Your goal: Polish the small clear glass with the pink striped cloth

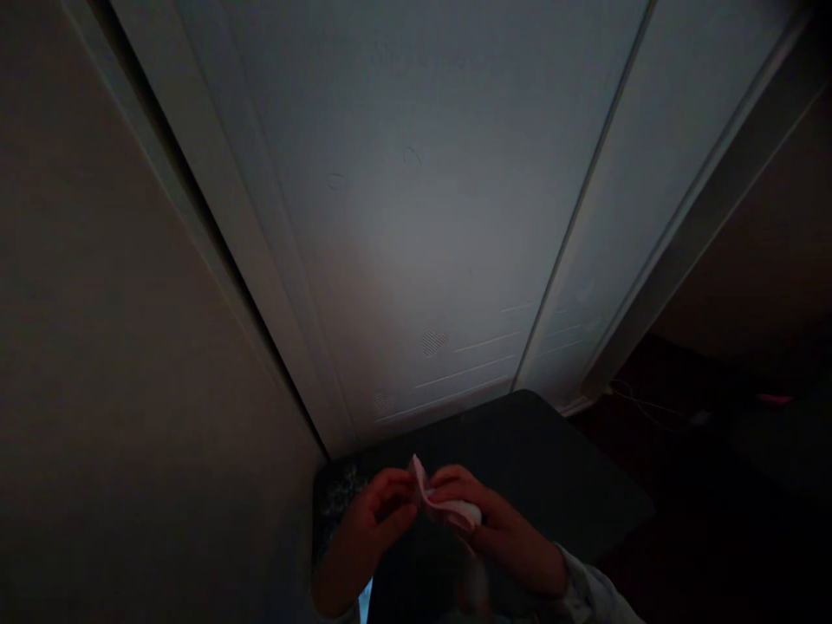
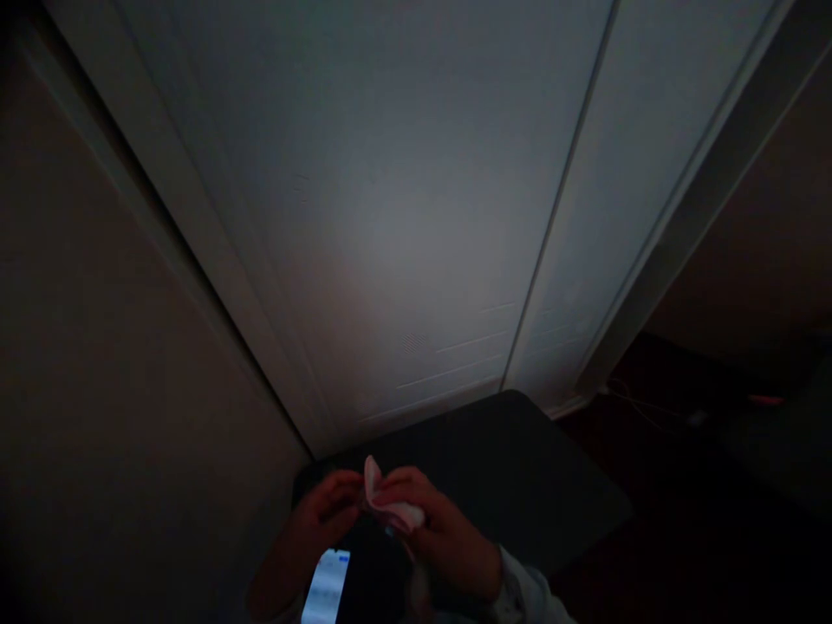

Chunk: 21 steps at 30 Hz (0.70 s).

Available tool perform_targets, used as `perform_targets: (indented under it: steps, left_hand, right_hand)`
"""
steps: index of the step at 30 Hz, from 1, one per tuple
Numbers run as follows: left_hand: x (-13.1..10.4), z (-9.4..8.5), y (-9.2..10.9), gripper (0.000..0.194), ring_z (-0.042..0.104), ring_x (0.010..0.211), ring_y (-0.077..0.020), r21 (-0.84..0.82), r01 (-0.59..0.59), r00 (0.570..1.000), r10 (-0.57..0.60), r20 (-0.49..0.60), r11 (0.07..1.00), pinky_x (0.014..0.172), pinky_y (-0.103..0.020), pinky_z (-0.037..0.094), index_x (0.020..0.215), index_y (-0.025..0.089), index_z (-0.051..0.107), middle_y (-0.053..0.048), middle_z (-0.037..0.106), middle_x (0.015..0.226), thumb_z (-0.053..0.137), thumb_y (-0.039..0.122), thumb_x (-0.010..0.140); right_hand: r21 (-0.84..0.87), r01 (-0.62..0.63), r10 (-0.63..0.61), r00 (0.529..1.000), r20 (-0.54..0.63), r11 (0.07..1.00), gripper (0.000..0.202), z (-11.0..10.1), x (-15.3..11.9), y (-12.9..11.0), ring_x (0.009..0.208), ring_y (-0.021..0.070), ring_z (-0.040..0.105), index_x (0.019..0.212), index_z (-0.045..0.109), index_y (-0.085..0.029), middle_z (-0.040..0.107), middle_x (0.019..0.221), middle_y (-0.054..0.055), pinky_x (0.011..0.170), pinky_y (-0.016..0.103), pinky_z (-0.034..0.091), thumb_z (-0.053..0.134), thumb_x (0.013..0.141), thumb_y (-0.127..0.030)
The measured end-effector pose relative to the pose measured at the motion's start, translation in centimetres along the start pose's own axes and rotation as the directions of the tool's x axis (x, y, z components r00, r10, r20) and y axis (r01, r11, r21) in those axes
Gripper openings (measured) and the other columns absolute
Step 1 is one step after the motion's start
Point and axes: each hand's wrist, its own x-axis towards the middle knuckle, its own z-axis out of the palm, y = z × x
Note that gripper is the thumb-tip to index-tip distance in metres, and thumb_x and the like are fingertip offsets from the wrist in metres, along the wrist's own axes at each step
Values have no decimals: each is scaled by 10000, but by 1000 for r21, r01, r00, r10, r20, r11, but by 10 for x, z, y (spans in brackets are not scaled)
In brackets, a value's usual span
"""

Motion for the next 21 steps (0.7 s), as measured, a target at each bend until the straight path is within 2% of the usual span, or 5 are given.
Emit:
perform_targets:
  steps: [3, 6, 12, 17, 21]
  left_hand:
    - [0, 0, 2, 274, 614, 925, -209, 33, -11, 1000, 11, -8, 999, 834, -303, 434, 954, 182, 617, -50, 692, 952, 650, 363, 750]
    - [0, 1, 4, 262, 616, 908, -207, 38, -14, 1000, 15, -13, 999, 819, -302, 443, 945, 183, 628, -44, 692, 929, 648, 360, 753]
    - [1, 2, 3, 250, 615, 882, -209, 58, -26, 999, 28, -36, 998, 804, -304, 455, 920, 178, 661, -41, 689, 896, 646, 362, 751]
    - [2, 2, 4, 253, 620, 907, -217, 60, 1, 999, 2, -53, 998, 827, -309, 454, 937, 182, 664, -50, 700, 938, 644, 350, 749]
    - [3, 4, 8, 240, 629, 903, -220, 71, 27, 996, -21, -85, 997, 825, -312, 461, 916, 180, 667, -55, 711, 923, 642, 346, 745]
  right_hand:
    - [-47, -6, 7, 1000, 24, 999, 280, 0, 0, -2, 1255, 212, 402, 1089, 625, -262, 424, 1317, 91, 1033, 383, 305, 549, 845, -377]
    - [-40, -31, 33, 998, 48, 999, 387, 1, 0, -8, 1323, 218, 325, 1224, 545, -261, 379, 1406, 102, 1082, 409, 234, 546, 846, -347]
    - [34, -145, 141, 985, 102, 989, 492, 4, 0, -16, 1282, 237, 400, 1308, 479, -213, 464, 1377, 115, 1082, 470, 231, 564, 834, -310]
    - [-2, -52, 52, 994, 92, 999, 459, 3, -1, -8, 1286, 244, 400, 1297, 496, -240, 456, 1390, 106, 1079, 479, 249, 550, 846, -305]
    - [-69, -19, 23, 998, 65, 997, 397, 3, -2, -5, 1212, 233, 482, 1259, 540, -245, 517, 1326, 119, 1039, 462, 325, 515, 864, -279]
